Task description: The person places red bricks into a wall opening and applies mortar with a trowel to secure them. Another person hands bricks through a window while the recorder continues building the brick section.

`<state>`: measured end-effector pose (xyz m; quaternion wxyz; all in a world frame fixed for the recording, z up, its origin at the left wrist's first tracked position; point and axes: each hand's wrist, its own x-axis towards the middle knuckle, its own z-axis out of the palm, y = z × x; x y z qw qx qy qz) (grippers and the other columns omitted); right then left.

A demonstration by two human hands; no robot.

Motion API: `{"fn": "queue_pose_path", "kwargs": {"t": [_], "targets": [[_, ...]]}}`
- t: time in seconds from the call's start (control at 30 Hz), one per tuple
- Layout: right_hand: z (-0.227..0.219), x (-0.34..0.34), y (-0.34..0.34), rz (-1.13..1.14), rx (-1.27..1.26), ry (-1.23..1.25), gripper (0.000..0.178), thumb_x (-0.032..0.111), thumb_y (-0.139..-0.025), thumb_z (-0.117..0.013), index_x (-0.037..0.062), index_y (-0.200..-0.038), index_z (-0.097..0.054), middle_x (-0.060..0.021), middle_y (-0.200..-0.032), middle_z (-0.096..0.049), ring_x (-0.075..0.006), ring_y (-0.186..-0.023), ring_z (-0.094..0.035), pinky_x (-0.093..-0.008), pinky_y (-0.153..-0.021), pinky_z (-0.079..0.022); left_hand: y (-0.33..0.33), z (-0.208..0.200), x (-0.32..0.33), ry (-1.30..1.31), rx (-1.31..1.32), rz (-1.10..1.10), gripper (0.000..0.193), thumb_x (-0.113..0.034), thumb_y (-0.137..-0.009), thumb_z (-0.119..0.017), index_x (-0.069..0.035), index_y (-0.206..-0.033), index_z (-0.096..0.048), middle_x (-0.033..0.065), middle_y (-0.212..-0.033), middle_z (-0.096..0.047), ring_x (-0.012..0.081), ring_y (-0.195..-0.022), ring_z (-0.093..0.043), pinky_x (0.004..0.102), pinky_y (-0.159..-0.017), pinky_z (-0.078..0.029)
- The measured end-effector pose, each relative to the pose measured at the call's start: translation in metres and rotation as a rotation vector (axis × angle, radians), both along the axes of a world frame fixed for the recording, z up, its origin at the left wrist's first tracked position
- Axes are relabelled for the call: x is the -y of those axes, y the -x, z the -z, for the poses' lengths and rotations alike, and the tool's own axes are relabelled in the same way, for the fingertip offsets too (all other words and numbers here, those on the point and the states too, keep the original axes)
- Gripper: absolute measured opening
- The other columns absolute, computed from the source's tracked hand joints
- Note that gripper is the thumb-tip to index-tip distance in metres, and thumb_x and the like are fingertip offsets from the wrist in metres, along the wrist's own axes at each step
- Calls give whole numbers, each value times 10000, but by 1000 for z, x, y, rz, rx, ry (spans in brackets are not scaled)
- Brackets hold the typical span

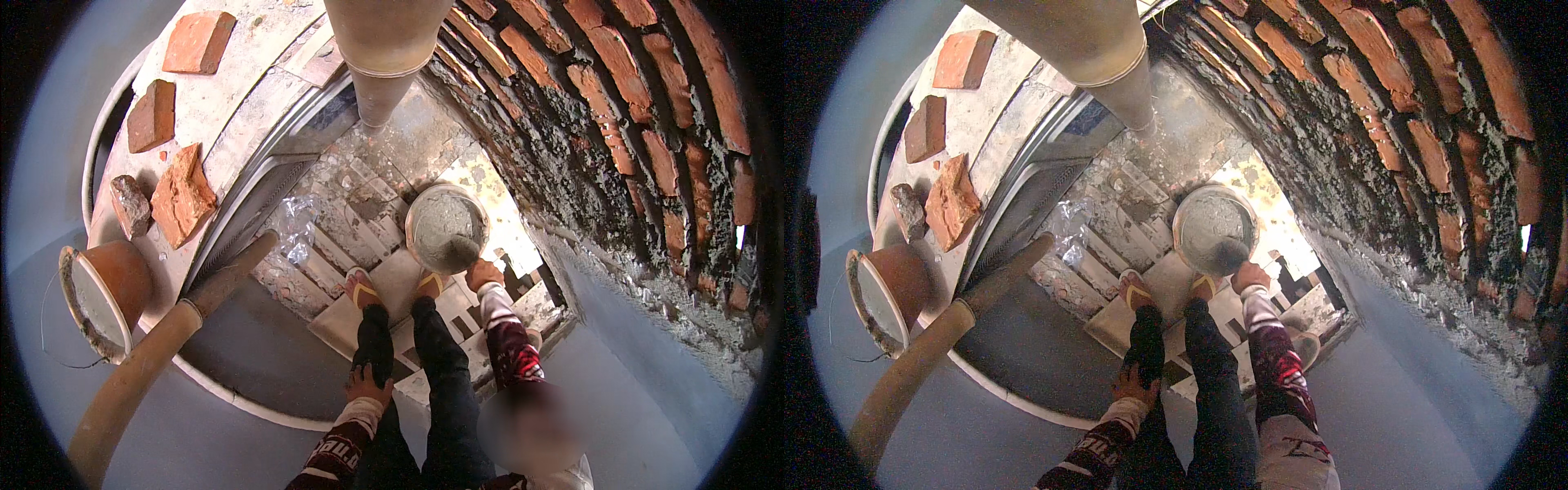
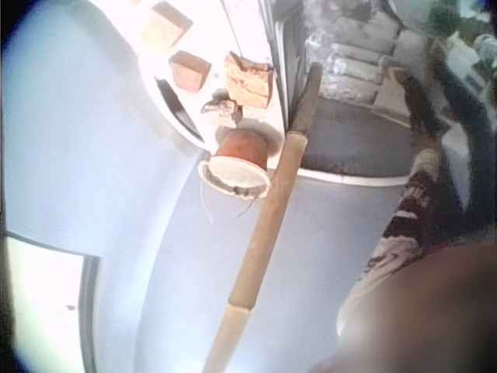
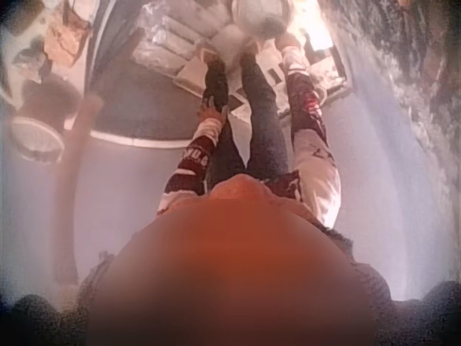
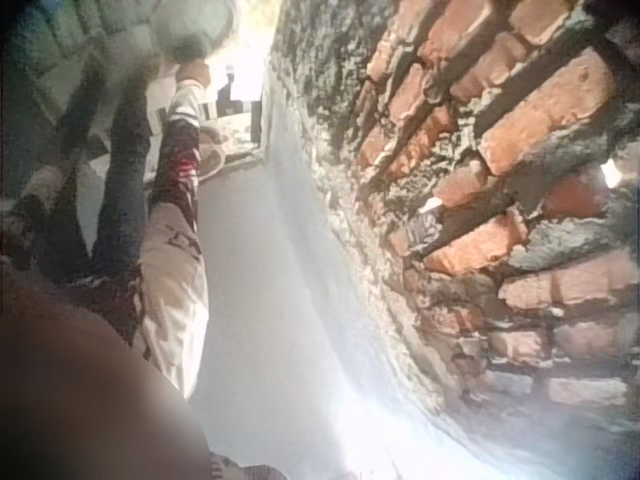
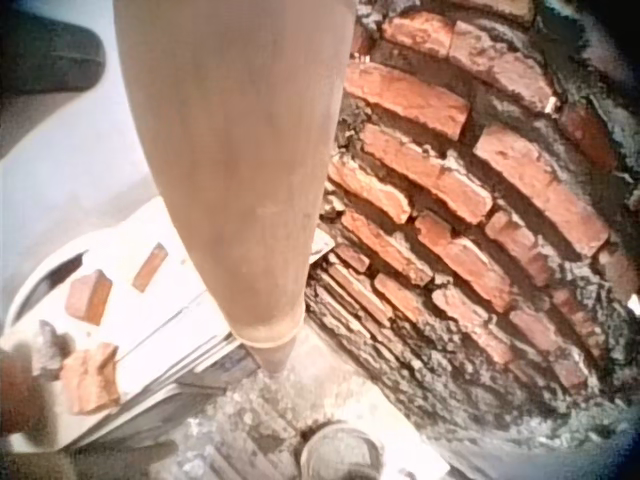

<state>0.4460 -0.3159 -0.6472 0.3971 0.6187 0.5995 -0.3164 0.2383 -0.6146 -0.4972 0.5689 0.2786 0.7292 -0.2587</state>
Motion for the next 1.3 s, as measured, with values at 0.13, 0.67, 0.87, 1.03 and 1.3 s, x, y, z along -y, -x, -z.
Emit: {"fn": "queue_pose_path", "kwargs": {"t": [0.13,0.67,0.87,1.03,1.3], "targets": [[55,3,11,26,-108,-59,397,341,-864,-593,16,-1084,-648,-232,-1097,-664,-398,-1021,-643,-456,-882,-522,3,7,-3,1,15,26,815,-567,-865,-539,-122,-1496,-278,187,-1541,-263,364,-1424,-256,567,-1131,-233],[-4,46,-56,332,-516,-384,395,460,-794,-687,71,-855,-669,-190,-675,-649,-365,-656,-655,-432,-612,-512,-8,11,-5,4,-59,21,786,-537,-868,-545,-116,-1484,-298,192,-1526,-287,373,-1401,-301,586,-1115,-248],[-102,10,-58,279,-527,-437,446,459,-790,-734,32,-884,-647,-149,-605,-593,-212,-568,-604,-380,-597,-489,-9,3,6,-180,-73,-151,778,-518,-853,-576,-102,-1465,-335,198,-1497,-339,388,-1385,-323,583,-1096,-268],[-189,-28,-50,107,-477,-509,351,385,-783,-687,67,-928,-661,-183,-775,-676,-383,-754,-664,-461,-695,-520,16,-4,34,-308,-164,-172,814,-490,-824,-624,-46,-1447,-346,230,-1465,-376,422,-1340,-369,557,-1076,-298],[-343,-45,-22,-116,-679,-409,349,358,-790,-686,61,-973,-674,-172,-711,-651,-364,-673,-645,-439,-625,-501,19,21,88,-347,-308,-209,761,-388,-802,-690,-4,-1392,-402,252,-1376,-461,435,-1280,-438,538,-1072,-319]]}}
